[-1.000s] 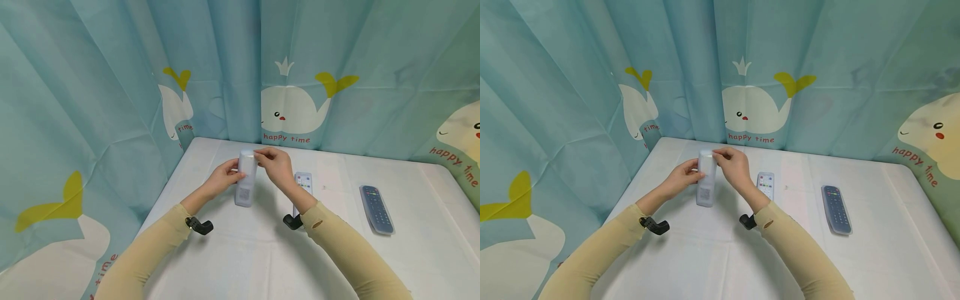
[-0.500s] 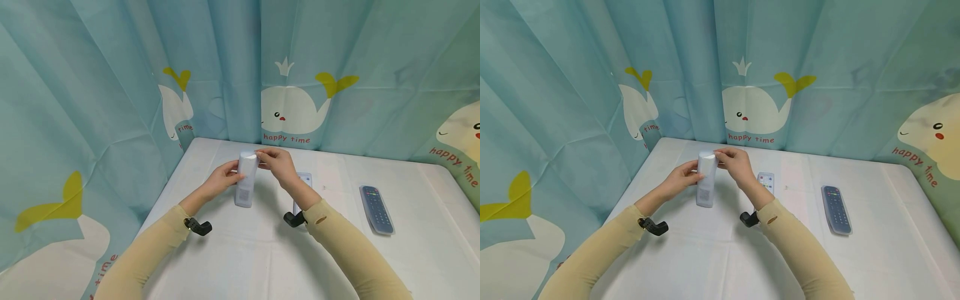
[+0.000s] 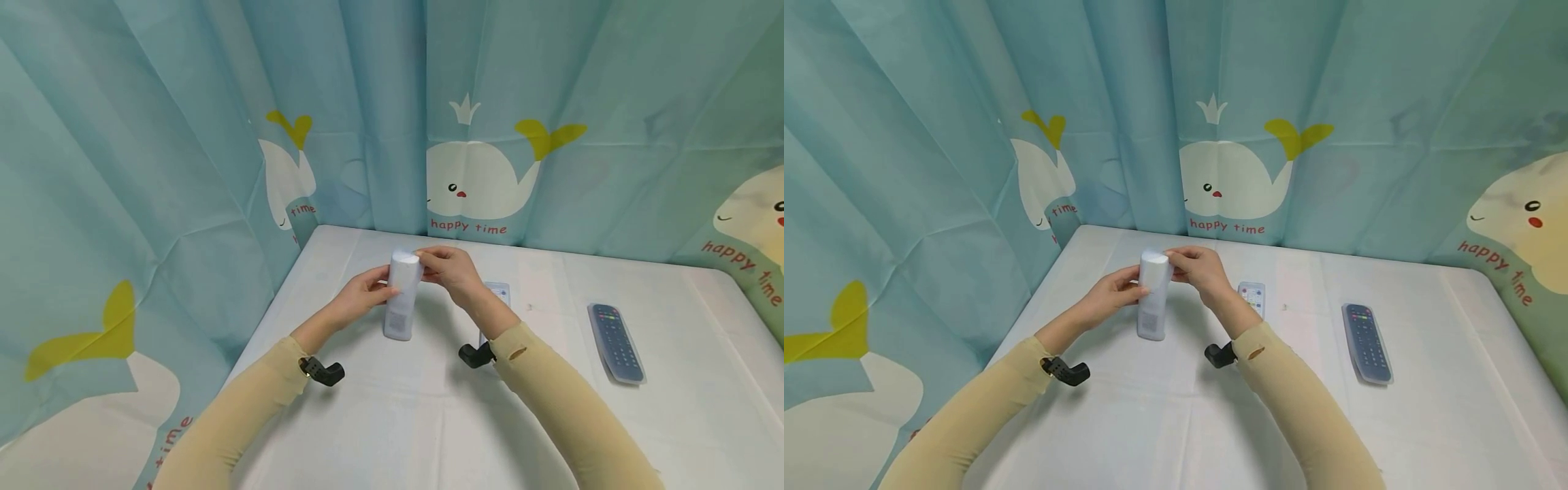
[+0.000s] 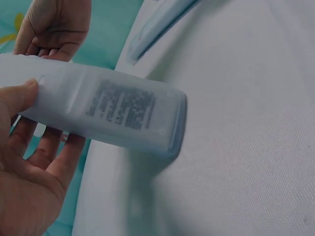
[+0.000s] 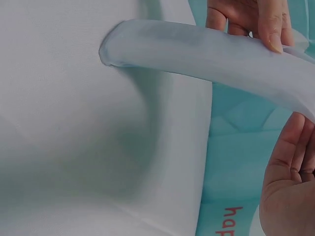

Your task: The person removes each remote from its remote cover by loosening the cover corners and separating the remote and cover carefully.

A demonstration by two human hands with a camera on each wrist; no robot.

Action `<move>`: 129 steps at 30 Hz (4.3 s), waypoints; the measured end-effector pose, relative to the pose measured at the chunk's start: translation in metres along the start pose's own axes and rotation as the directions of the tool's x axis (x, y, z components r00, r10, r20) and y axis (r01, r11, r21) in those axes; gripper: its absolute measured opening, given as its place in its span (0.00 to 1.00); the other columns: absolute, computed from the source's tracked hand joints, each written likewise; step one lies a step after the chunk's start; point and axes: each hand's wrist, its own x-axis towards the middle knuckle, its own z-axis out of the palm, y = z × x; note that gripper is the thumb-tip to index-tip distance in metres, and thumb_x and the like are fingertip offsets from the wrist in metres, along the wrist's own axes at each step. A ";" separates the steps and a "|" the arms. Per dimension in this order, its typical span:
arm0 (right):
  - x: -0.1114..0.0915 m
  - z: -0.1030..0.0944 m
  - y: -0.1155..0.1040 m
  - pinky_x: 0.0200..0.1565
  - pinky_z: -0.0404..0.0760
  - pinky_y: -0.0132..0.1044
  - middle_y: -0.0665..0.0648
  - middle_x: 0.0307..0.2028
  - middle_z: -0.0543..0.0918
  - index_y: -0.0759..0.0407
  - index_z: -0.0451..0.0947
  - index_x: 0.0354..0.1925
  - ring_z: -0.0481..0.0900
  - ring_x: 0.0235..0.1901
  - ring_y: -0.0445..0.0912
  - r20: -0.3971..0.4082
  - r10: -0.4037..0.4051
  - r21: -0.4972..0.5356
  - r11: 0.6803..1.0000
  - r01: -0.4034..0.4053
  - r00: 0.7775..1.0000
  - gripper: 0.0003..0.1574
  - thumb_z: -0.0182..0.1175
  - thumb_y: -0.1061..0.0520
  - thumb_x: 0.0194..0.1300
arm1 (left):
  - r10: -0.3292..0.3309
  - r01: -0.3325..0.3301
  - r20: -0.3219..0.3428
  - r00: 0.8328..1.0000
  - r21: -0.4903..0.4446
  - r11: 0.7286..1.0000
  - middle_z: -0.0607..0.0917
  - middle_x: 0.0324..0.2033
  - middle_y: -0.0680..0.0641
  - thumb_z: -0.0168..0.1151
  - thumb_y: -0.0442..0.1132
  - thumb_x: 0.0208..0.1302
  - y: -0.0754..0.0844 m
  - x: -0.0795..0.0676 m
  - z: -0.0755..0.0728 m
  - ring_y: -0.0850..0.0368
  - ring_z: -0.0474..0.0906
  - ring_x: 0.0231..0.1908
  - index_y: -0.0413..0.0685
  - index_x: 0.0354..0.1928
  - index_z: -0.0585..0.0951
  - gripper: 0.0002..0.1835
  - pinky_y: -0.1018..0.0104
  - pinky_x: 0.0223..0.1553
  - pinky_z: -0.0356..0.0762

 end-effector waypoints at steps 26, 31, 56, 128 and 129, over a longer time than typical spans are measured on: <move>0.007 0.013 0.030 0.45 0.78 0.55 0.57 0.37 0.83 0.64 0.83 0.48 0.76 0.34 0.48 0.054 -0.235 -0.243 0.940 0.241 0.970 0.10 0.56 0.63 0.75 | 0.067 -0.064 0.127 0.990 -0.030 0.998 0.75 0.67 0.45 0.62 0.41 0.75 -0.006 0.000 -0.011 0.48 0.76 0.61 0.48 0.77 0.65 0.32 0.49 0.62 0.75; 0.007 0.012 0.036 0.36 0.74 0.41 0.56 0.36 0.81 0.61 0.83 0.46 0.73 0.35 0.48 0.034 -0.232 -0.263 0.936 0.233 0.972 0.08 0.57 0.62 0.75 | 0.059 -0.056 0.126 0.990 -0.030 0.998 0.74 0.68 0.44 0.61 0.40 0.76 -0.004 0.001 -0.011 0.49 0.76 0.61 0.47 0.77 0.65 0.32 0.50 0.61 0.76; -0.017 -0.012 0.012 0.56 0.80 0.50 0.57 0.52 0.85 0.58 0.82 0.58 0.83 0.50 0.51 0.110 -0.249 -0.290 0.918 0.271 0.962 0.23 0.67 0.48 0.71 | 0.063 -0.065 0.046 0.997 0.054 0.996 0.76 0.66 0.48 0.62 0.44 0.75 0.001 0.005 0.000 0.50 0.79 0.56 0.52 0.76 0.67 0.31 0.53 0.57 0.79; -0.024 -0.003 0.004 0.44 0.83 0.44 0.54 0.43 0.86 0.59 0.83 0.52 0.83 0.41 0.49 0.107 -0.307 -0.431 0.843 0.322 0.946 0.19 0.71 0.51 0.67 | -0.420 0.420 -0.167 0.892 -0.034 0.907 0.81 0.42 0.42 0.50 0.31 0.72 -0.011 0.026 0.006 0.58 0.72 0.29 0.38 0.49 0.78 0.10 0.66 0.35 0.81; -0.024 -0.002 0.003 0.44 0.83 0.44 0.54 0.44 0.86 0.58 0.83 0.52 0.83 0.42 0.49 0.106 -0.300 -0.432 0.845 0.316 0.948 0.19 0.71 0.51 0.67 | -0.412 0.414 -0.175 0.894 -0.023 0.910 0.82 0.43 0.42 0.50 0.31 0.72 -0.012 0.026 0.006 0.58 0.72 0.29 0.37 0.50 0.78 0.10 0.65 0.36 0.81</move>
